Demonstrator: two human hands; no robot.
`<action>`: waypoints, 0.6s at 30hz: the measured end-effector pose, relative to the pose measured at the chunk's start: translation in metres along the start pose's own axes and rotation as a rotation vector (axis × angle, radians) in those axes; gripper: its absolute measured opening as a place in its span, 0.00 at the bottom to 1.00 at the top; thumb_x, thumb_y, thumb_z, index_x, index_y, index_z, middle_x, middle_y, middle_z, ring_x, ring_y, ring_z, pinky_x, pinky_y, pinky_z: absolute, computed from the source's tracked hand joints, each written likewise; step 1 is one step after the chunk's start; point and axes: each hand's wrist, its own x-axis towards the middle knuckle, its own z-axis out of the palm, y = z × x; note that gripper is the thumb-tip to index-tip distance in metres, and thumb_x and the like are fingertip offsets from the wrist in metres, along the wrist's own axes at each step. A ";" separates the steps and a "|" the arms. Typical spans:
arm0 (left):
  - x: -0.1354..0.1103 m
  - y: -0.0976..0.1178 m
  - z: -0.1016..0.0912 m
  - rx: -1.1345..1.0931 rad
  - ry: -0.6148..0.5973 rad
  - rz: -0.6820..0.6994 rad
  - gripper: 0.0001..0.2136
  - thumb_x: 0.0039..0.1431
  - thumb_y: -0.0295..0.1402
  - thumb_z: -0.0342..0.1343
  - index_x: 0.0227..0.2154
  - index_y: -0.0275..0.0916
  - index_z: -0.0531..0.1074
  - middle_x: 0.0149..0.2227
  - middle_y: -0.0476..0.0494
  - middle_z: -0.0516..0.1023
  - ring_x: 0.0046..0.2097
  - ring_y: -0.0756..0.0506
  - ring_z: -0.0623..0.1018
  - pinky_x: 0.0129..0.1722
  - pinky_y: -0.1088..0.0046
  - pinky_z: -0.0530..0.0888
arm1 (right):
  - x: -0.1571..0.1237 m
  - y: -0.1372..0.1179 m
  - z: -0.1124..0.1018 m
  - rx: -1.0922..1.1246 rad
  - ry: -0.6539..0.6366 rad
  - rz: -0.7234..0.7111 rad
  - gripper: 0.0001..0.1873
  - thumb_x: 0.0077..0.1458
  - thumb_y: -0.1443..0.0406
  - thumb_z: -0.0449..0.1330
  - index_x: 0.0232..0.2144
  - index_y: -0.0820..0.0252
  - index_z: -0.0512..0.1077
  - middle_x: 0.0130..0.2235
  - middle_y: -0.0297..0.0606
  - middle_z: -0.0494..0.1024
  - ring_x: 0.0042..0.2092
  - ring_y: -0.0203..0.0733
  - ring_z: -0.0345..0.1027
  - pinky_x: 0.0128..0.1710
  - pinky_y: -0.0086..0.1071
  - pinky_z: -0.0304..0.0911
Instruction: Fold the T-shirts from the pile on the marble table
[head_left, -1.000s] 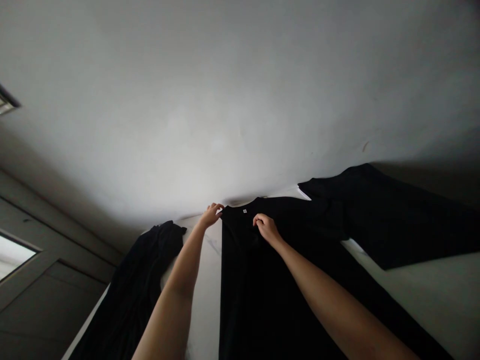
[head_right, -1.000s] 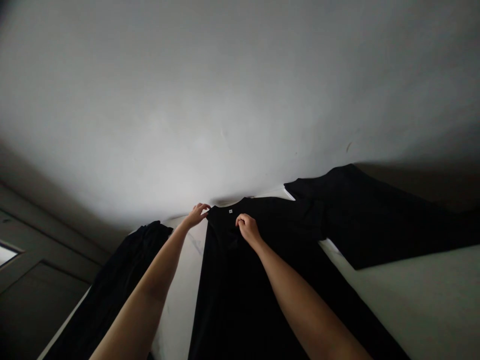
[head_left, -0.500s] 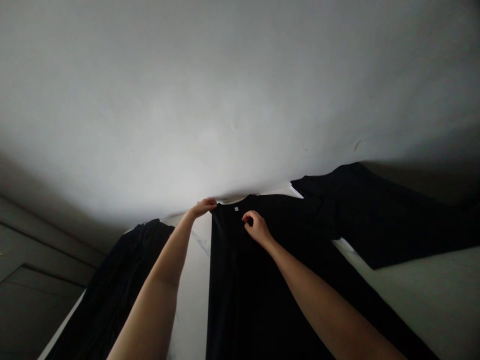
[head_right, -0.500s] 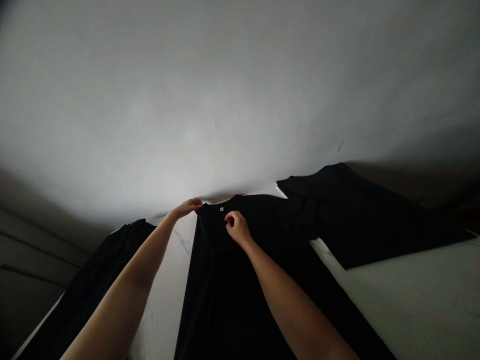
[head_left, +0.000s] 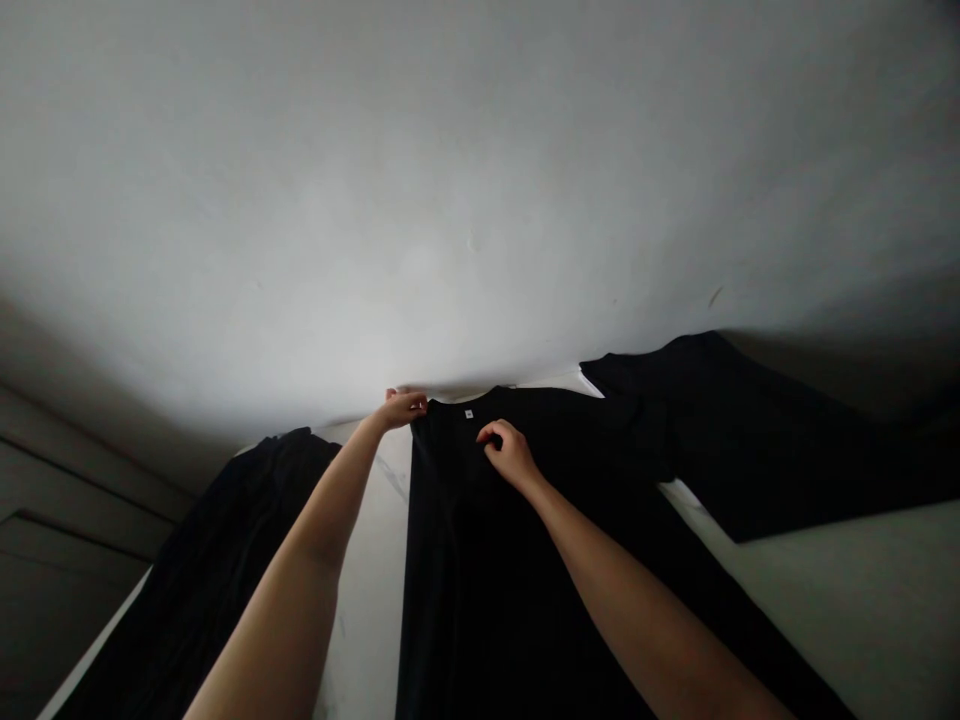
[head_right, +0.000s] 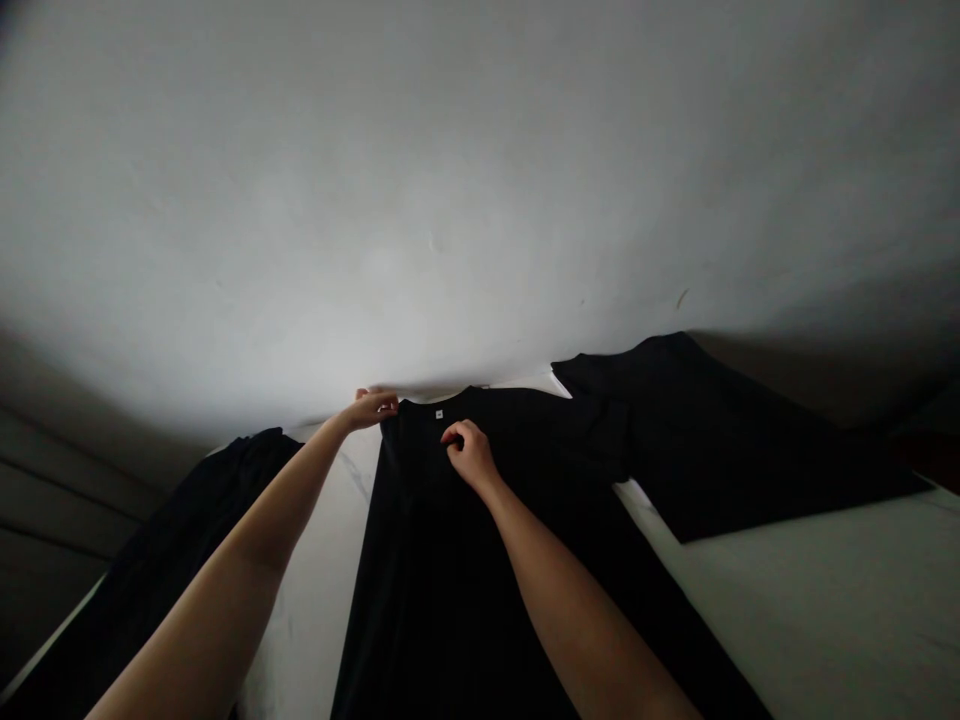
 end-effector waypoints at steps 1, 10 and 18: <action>0.000 -0.001 0.000 0.018 0.009 -0.007 0.05 0.57 0.33 0.55 0.34 0.42 0.75 0.33 0.47 0.78 0.48 0.41 0.72 0.57 0.58 0.59 | 0.000 0.000 0.000 0.001 -0.004 -0.007 0.14 0.41 0.77 0.52 0.26 0.56 0.71 0.31 0.35 0.74 0.37 0.41 0.70 0.41 0.34 0.66; -0.005 -0.004 0.013 0.088 0.024 -0.044 0.07 0.59 0.32 0.55 0.38 0.45 0.76 0.41 0.45 0.77 0.42 0.44 0.75 0.47 0.69 0.68 | -0.002 0.003 0.002 -0.055 -0.021 -0.036 0.18 0.38 0.80 0.51 0.25 0.56 0.72 0.32 0.35 0.74 0.37 0.41 0.69 0.42 0.35 0.66; -0.013 -0.001 0.018 0.078 0.073 -0.024 0.07 0.60 0.32 0.55 0.39 0.45 0.76 0.41 0.45 0.77 0.45 0.44 0.75 0.46 0.70 0.70 | -0.004 0.007 0.007 -0.123 -0.026 -0.055 0.20 0.38 0.82 0.52 0.26 0.56 0.74 0.34 0.36 0.73 0.40 0.43 0.69 0.45 0.37 0.66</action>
